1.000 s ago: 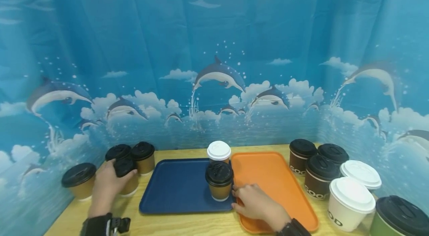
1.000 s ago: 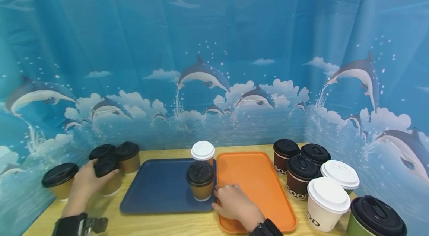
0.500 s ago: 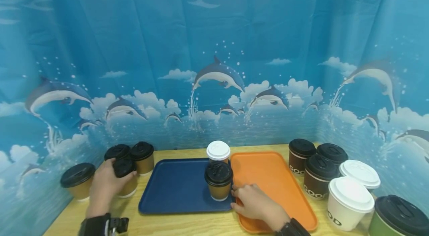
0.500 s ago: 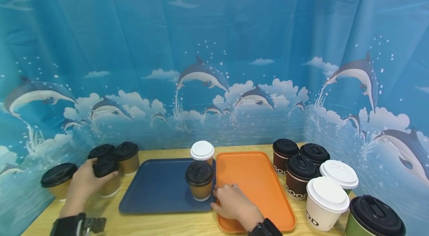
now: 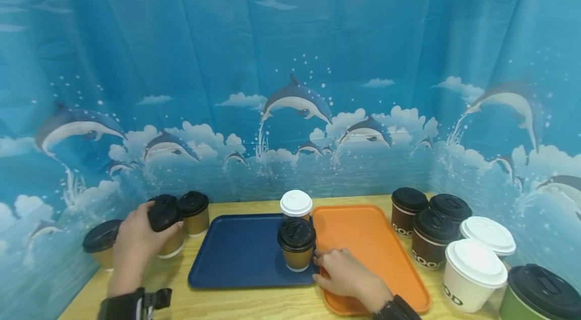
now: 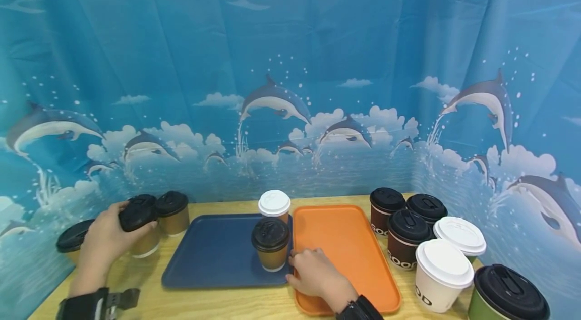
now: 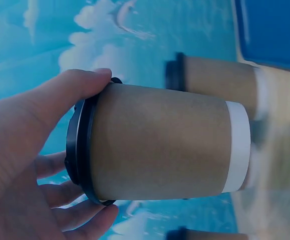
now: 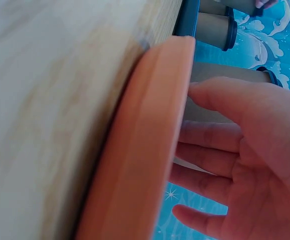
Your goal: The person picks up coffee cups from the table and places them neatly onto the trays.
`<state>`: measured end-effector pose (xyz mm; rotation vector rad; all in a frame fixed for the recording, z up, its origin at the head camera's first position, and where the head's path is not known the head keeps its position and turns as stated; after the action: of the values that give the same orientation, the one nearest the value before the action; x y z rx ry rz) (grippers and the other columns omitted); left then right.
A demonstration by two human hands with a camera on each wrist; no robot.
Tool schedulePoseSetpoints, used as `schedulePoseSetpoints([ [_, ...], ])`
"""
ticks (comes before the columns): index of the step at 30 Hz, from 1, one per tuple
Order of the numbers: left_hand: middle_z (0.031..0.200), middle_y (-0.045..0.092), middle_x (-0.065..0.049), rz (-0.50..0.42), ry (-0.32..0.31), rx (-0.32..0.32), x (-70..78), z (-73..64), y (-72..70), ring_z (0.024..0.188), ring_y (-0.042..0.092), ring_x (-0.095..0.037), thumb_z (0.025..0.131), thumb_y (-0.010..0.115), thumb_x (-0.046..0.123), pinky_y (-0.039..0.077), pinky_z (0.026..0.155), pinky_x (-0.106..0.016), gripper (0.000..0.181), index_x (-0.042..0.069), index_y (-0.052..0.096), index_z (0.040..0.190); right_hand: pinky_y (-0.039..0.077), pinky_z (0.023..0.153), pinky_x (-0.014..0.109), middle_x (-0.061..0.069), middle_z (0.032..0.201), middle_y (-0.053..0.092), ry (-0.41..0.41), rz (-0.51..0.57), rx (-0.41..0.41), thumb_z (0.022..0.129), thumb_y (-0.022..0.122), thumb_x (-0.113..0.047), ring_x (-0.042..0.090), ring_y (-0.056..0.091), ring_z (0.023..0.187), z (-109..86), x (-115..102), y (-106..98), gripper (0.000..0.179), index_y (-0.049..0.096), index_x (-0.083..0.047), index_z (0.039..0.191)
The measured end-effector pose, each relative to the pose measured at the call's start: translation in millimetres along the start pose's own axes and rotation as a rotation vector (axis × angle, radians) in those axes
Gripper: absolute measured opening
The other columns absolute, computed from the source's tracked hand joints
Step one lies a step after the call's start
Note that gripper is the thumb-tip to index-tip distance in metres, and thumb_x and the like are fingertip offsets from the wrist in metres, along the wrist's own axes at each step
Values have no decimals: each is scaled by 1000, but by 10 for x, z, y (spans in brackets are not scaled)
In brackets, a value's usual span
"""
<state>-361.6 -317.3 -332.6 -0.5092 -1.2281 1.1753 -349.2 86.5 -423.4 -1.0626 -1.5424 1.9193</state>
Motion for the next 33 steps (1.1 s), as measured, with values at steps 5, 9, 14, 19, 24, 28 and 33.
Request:
schedulePoseSetpoints([
  [5, 135, 43, -44, -3, 66, 58, 254, -57, -130, 120, 44, -62, 80, 81, 53, 41, 93, -73, 102, -12, 38, 146, 53, 82, 49, 10, 119, 74, 5, -14, 6, 93, 73, -29, 23, 72, 99, -1, 0, -7, 30, 77, -6, 114],
  [9, 136, 45, -42, -40, 128, 73, 515, -109, -138, 120, 46, -60, 82, 79, 55, 42, 91, -72, 101, -9, 38, 148, 53, 84, 51, 8, 116, 75, 8, -20, 3, 93, 73, -30, 21, 72, 97, 0, 5, -1, 31, 77, -7, 114],
  [14, 137, 48, -36, -87, 206, 36, 812, -116, 15, 122, 49, -55, 84, 78, 53, 45, 91, -69, 96, -5, 39, 149, 53, 87, 53, 9, 122, 73, 17, -26, -12, 94, 73, -32, 23, 71, 103, 17, 25, 21, 33, 76, -8, 116],
  [19, 140, 49, -33, -105, 245, -26, 1085, -52, 301, 125, 50, -51, 84, 80, 49, 46, 94, -66, 91, -2, 40, 148, 53, 85, 51, 9, 123, 72, 15, -37, 1, 93, 73, -32, 23, 71, 103, 21, 32, 22, 32, 78, -8, 114],
  [24, 137, 52, -32, -121, 291, -67, 1307, 64, 700, 122, 54, -49, 84, 82, 43, 49, 93, -63, 86, -2, 42, 145, 53, 85, 52, 10, 125, 71, 9, -48, 14, 93, 73, -32, 25, 71, 104, 22, 36, 8, 33, 77, -7, 114],
  [28, 135, 53, -31, -121, 308, -112, 1436, 170, 1003, 119, 57, -48, 83, 82, 45, 51, 91, -61, 87, -1, 42, 145, 53, 85, 51, 9, 123, 72, 8, -67, 17, 93, 73, -32, 23, 71, 102, 18, 38, 6, 30, 78, -8, 110],
  [33, 130, 56, -29, -113, 309, -124, 1565, 236, 1173, 117, 59, -46, 82, 83, 46, 53, 90, -58, 86, 1, 44, 144, 51, 78, 45, 8, 120, 74, -5, -83, 34, 93, 74, -33, 18, 72, 92, 14, 9, 13, 26, 79, -9, 102],
])
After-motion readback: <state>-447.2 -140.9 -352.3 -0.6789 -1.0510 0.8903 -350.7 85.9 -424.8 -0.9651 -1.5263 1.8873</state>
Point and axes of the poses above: each hand's wrist, its own z-axis towards the middle knuckle, its own y-axis out of the palm, x = y × z, the point moved 8 cm from there along z, towards the middle knuckle
